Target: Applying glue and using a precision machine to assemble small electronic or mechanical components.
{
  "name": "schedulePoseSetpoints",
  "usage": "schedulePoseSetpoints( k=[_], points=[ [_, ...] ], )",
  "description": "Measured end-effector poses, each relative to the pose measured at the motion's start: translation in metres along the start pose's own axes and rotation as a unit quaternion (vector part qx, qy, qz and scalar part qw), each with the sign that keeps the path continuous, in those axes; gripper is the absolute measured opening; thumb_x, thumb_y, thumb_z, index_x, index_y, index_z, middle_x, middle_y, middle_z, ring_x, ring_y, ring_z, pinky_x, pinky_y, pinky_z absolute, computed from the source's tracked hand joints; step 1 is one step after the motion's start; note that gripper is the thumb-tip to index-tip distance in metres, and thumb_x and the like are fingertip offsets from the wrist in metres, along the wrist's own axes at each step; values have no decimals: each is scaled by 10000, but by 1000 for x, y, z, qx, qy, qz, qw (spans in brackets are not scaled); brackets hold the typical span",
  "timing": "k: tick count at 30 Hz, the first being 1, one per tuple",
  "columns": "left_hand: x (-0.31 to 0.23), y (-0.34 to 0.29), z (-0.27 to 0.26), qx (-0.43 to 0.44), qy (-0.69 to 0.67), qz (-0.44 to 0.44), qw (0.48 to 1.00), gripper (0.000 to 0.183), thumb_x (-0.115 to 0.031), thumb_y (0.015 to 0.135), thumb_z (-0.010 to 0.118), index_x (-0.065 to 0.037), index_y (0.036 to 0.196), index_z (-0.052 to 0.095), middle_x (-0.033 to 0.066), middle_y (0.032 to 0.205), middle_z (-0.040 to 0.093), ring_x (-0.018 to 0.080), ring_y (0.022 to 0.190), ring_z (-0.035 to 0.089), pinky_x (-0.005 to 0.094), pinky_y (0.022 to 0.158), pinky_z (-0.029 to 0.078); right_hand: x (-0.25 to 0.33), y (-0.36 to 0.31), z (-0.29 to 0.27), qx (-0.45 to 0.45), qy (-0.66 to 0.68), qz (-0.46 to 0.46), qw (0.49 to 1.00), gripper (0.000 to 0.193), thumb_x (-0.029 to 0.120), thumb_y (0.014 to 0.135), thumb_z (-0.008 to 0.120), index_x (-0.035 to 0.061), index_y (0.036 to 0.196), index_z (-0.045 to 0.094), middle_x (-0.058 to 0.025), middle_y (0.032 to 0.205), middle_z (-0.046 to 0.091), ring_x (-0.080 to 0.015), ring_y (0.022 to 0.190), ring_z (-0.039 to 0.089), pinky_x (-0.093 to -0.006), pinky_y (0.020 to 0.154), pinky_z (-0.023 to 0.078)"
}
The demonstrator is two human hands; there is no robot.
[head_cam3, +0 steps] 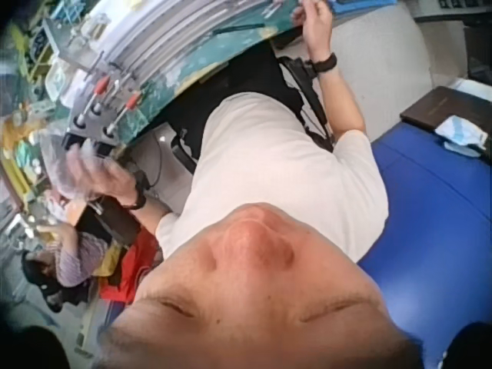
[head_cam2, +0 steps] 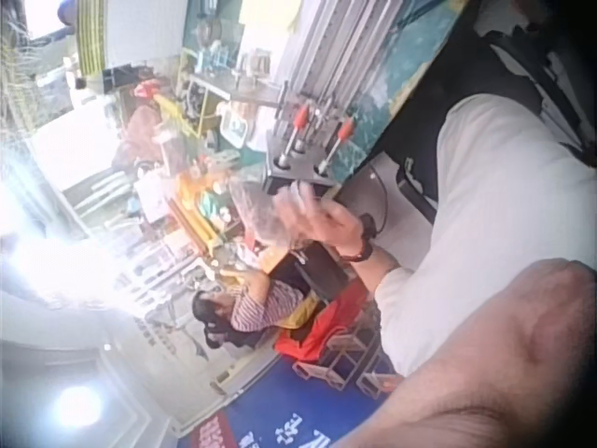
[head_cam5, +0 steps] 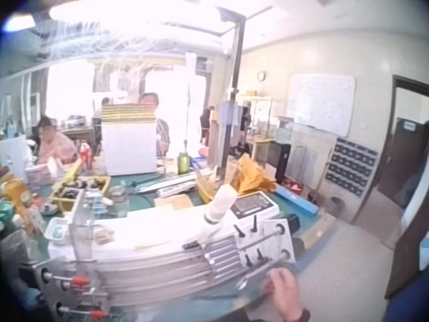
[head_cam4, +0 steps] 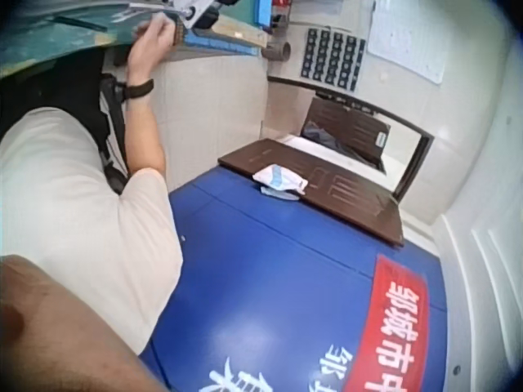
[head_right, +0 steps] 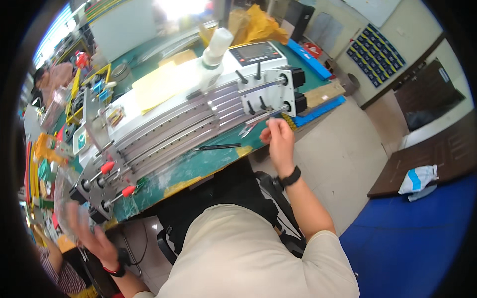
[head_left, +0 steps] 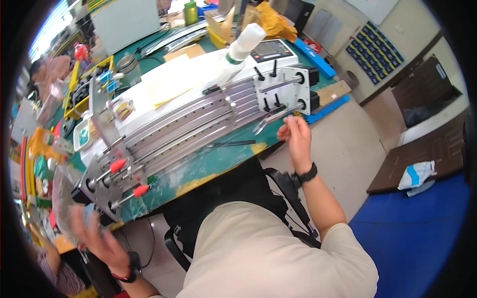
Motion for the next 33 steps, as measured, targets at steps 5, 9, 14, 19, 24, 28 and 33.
schedulePoseSetpoints(
  k=[5, 9, 14, 19, 24, 28, 33],
  points=[
    [-76, -6, 88, 195, -385, 52, 901, 217, -79, 734, 587, -37, 877, 744, 96, 697, 610, 322, 639, 612, 450, 658, 492, 71, 25, 14, -54, -420, -128, 897, 413, 332, 1010, 710, -32, 817, 724, -191, 717, 716, -371, 714, 733, -429, 724, 596],
    [-111, -5, 163, 212, -493, 45, 843, 40, -56, 700, 580, -55, 678, 547, 145, 612, 513, 386, 566, 558, 472, 553, 445, 76, 35, 6, -10, -410, -57, 910, 313, 249, 921, 746, -25, 773, 725, -131, 706, 728, -248, 662, 746, -349, 629, 578],
    [-115, -8, 191, 181, -483, -2, 856, 263, -83, 670, 661, -56, 642, 401, 149, 594, 421, 382, 534, 473, 470, 523, 375, 56, 38, -1, 6, -110, 104, 988, 207, 197, 931, 730, 35, 804, 706, -53, 719, 711, -146, 566, 684, -278, 545, 530],
    [-118, -15, 201, 138, -464, -36, 874, 312, -48, 677, 726, -44, 696, 415, 138, 632, 408, 379, 548, 449, 473, 530, 360, 16, 45, 6, -65, -36, 30, 997, 188, 144, 988, 696, 26, 847, 656, -15, 697, 593, -94, 570, 517, -298, 531, 427],
    [-116, -10, 204, 144, -448, -47, 881, 268, -20, 713, 732, -27, 822, 487, 163, 790, 494, 387, 708, 536, 470, 618, 423, -1, 40, 29, -154, -33, 7, 988, 117, 159, 1053, 623, 93, 972, 573, 35, 783, 484, -82, 620, 449, -289, 529, 385],
    [-114, -11, 201, 129, -472, -58, 870, 235, -23, 714, 734, -25, 833, 532, 165, 809, 514, 388, 726, 547, 472, 637, 438, 24, 27, 31, -132, 27, 40, 990, 156, 145, 1013, 653, 93, 877, 599, 28, 735, 546, -79, 591, 492, -275, 522, 397],
    [-114, -7, 200, 122, -482, -32, 867, 207, -18, 708, 732, -4, 863, 596, 166, 814, 549, 377, 721, 566, 438, 647, 465, 61, 33, 13, -79, -73, 114, 988, 199, 104, 938, 686, 111, 770, 580, 31, 656, 530, -82, 542, 470, -282, 494, 373]
  ],
)
Point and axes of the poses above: each hand's wrist, its own y-axis towards the middle knuckle, its own z-axis out of the palm, x = y × z, the point moved 1 cm from there along y, towards the middle knuckle
